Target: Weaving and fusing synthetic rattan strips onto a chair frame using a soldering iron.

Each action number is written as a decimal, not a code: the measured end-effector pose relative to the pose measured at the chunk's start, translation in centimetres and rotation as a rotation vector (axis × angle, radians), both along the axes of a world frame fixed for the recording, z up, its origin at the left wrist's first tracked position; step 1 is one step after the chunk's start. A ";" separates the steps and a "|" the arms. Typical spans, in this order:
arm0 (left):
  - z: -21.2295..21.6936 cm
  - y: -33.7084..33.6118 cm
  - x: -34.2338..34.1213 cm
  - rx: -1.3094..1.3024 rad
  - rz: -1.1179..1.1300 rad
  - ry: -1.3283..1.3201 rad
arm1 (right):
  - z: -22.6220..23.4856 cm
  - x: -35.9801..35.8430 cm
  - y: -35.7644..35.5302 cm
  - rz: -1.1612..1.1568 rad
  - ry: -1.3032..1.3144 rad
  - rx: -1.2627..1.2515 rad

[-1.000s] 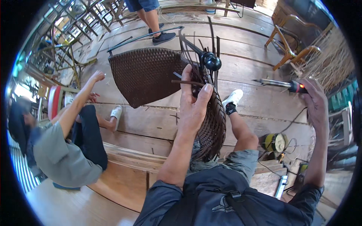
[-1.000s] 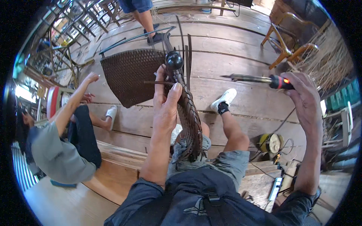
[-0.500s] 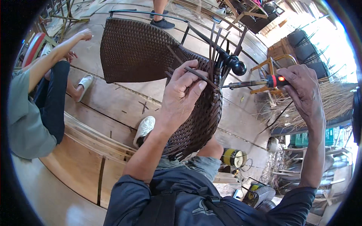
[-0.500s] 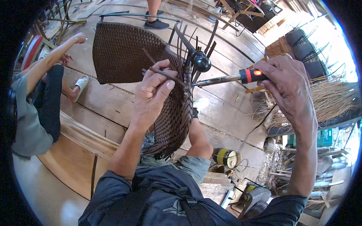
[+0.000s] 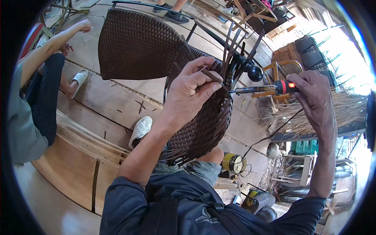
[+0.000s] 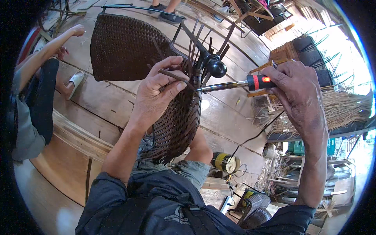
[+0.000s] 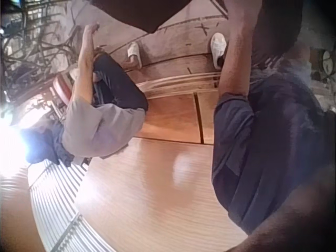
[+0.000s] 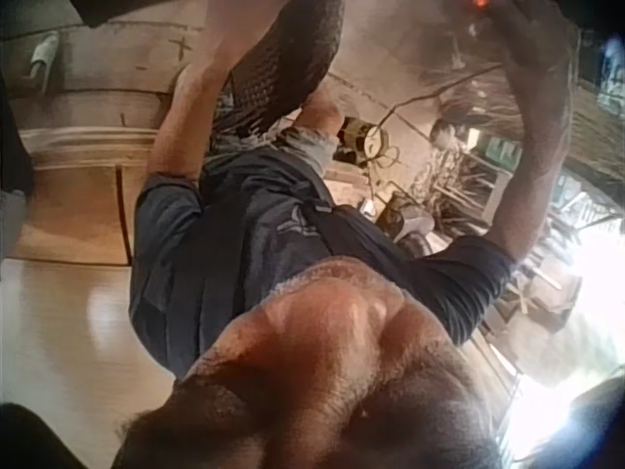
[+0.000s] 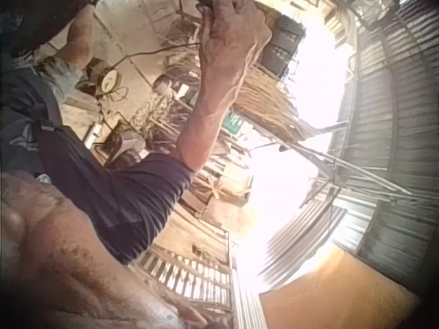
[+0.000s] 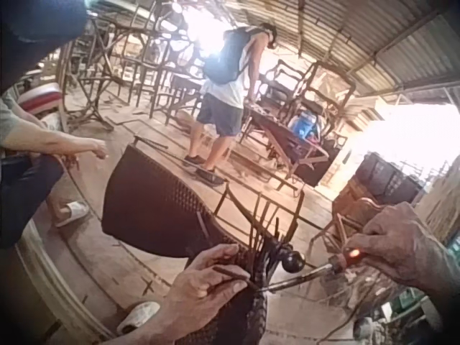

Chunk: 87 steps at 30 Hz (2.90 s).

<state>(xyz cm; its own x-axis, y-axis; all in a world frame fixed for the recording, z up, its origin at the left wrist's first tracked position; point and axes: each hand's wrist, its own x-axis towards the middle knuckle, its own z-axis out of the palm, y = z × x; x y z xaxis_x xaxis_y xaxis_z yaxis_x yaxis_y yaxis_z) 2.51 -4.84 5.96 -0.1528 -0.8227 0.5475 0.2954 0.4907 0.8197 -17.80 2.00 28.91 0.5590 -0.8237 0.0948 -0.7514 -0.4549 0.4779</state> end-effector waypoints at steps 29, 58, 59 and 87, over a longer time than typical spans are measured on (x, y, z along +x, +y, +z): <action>1.9 -1.3 0.4 -0.271 0.182 -0.200 | 0.1 -0.6 -0.5 0.013 0.045 0.004; 3.3 -1.7 -0.4 -0.344 0.217 -0.251 | -0.6 -1.3 -0.3 0.014 -0.008 -0.007; 3.3 -1.7 -0.5 -0.339 0.217 -0.244 | -0.6 -1.3 -0.3 0.003 -0.019 -0.006; -0.5 1.6 -0.4 -0.014 0.158 0.028 | -0.5 -0.9 -0.2 0.040 0.040 -0.052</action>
<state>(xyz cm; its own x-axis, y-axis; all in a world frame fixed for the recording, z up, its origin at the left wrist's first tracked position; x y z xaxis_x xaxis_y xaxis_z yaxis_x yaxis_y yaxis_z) 2.15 -3.23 5.50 -0.0064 -0.8277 0.5612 0.2359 0.5441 0.8052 -18.71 1.84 28.42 0.5960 -0.7949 0.1136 -0.7125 -0.4583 0.5313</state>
